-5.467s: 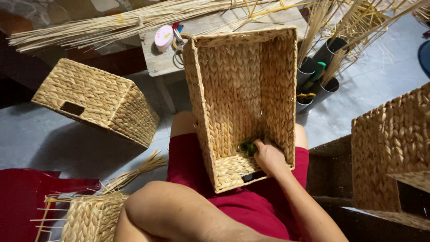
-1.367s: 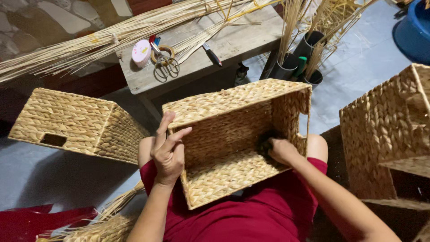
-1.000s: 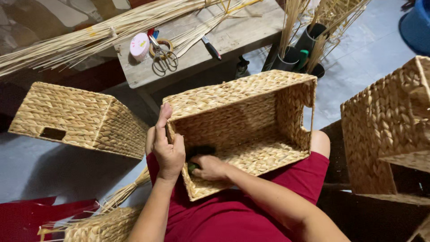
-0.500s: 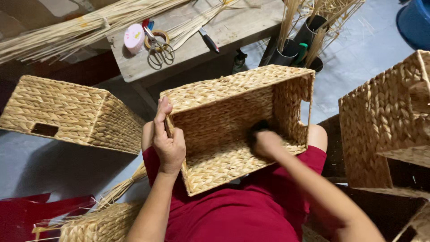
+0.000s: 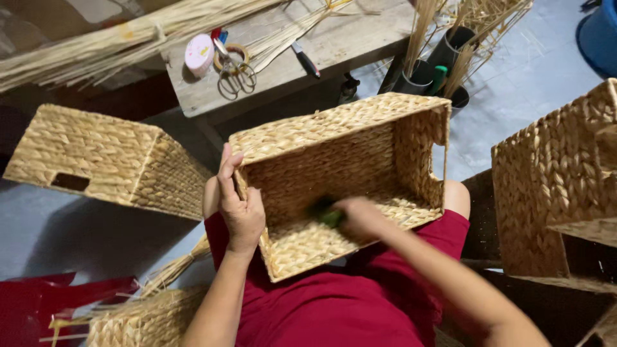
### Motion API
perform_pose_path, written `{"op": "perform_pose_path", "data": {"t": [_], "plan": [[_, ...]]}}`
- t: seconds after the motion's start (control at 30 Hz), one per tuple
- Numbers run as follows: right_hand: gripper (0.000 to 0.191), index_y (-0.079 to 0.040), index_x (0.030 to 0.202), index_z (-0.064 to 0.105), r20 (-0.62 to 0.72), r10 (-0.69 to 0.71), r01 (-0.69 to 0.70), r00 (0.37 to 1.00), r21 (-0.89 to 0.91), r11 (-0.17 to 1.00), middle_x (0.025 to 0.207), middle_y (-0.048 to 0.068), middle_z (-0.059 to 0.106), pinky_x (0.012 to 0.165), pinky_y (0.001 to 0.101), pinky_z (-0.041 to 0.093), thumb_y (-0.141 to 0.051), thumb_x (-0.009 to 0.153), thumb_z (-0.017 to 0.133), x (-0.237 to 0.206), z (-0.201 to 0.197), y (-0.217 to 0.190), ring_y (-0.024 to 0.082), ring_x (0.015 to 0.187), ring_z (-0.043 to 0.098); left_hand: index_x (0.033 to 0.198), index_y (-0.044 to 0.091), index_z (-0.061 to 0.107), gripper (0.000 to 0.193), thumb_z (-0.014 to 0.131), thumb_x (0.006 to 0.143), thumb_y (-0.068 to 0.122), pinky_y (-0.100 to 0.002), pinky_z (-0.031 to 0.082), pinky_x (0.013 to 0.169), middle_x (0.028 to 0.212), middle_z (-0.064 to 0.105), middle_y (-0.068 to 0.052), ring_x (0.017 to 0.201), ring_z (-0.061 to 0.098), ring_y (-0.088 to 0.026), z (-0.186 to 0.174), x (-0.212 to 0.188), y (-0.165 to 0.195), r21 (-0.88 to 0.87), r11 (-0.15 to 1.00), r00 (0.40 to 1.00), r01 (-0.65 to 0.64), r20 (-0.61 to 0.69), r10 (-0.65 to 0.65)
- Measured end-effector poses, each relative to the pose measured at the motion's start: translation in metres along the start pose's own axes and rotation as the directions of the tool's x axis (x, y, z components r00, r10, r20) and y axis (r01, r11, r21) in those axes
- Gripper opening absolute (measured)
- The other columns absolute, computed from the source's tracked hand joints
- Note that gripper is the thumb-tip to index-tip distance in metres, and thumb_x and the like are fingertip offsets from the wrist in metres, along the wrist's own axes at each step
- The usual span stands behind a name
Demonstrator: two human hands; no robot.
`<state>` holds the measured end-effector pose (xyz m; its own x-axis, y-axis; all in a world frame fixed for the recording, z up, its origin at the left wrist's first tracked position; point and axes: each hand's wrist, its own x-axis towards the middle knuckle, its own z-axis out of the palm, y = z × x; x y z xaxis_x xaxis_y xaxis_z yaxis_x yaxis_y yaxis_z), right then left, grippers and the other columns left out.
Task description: The person wipes the exterior and interior surfaces of a woven basket using a green cloth. They rotate the basket to clean all sides and the inside, then briefly use scissors to trim a loose strand before resuming wiping.
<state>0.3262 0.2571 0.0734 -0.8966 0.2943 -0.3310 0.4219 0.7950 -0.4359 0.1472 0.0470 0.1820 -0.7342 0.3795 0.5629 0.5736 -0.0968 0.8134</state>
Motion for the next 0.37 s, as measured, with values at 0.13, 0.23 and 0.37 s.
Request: {"op": "perform_pose_path", "data": {"t": [0.13, 0.23, 0.37], "plan": [[0.037, -0.015, 0.115, 0.073, -0.024, 0.375, -0.364, 0.927, -0.303, 0.881, 0.107, 0.019, 0.077, 0.091, 0.0484, 0.057, -0.043, 0.092, 0.066, -0.022, -0.038, 0.096, 0.037, 0.103, 0.072, 0.146, 0.002, 0.043, 0.066, 0.042, 0.084, -0.022, -0.038, 0.030, 0.129, 0.166, 0.035, -0.027, 0.157, 0.036, -0.036, -0.004, -0.007, -0.003, 0.001, 1.000, 1.000, -0.005, 0.026, 0.005], [0.040, -0.014, 0.124, 0.069, -0.082, 0.294, -0.302, 0.952, -0.375, 0.877, 0.110, 0.018, 0.076, 0.086, 0.0494, 0.059, -0.023, 0.086, 0.062, -0.014, -0.019, 0.097, 0.038, 0.099, 0.073, 0.153, 0.003, 0.039, 0.072, 0.041, 0.085, -0.020, -0.038, 0.031, 0.130, 0.165, 0.038, -0.024, 0.156, 0.038, -0.035, 0.003, -0.001, 0.000, -0.041, 0.999, 1.000, 0.010, -0.004, -0.011], [0.050, -0.019, 0.131, 0.066, -0.069, 0.215, -0.221, 0.974, -0.096, 0.971, 0.125, 0.019, 0.068, 0.100, 0.0462, 0.052, -0.034, 0.083, 0.067, 0.011, 0.037, 0.037, 0.036, 0.115, 0.065, 0.160, 0.006, 0.034, 0.077, 0.040, 0.087, -0.020, -0.039, 0.031, 0.129, 0.165, 0.041, -0.020, 0.156, 0.040, -0.035, 0.005, 0.000, 0.005, -0.053, 0.996, 0.998, 0.066, 0.005, -0.066]]}}
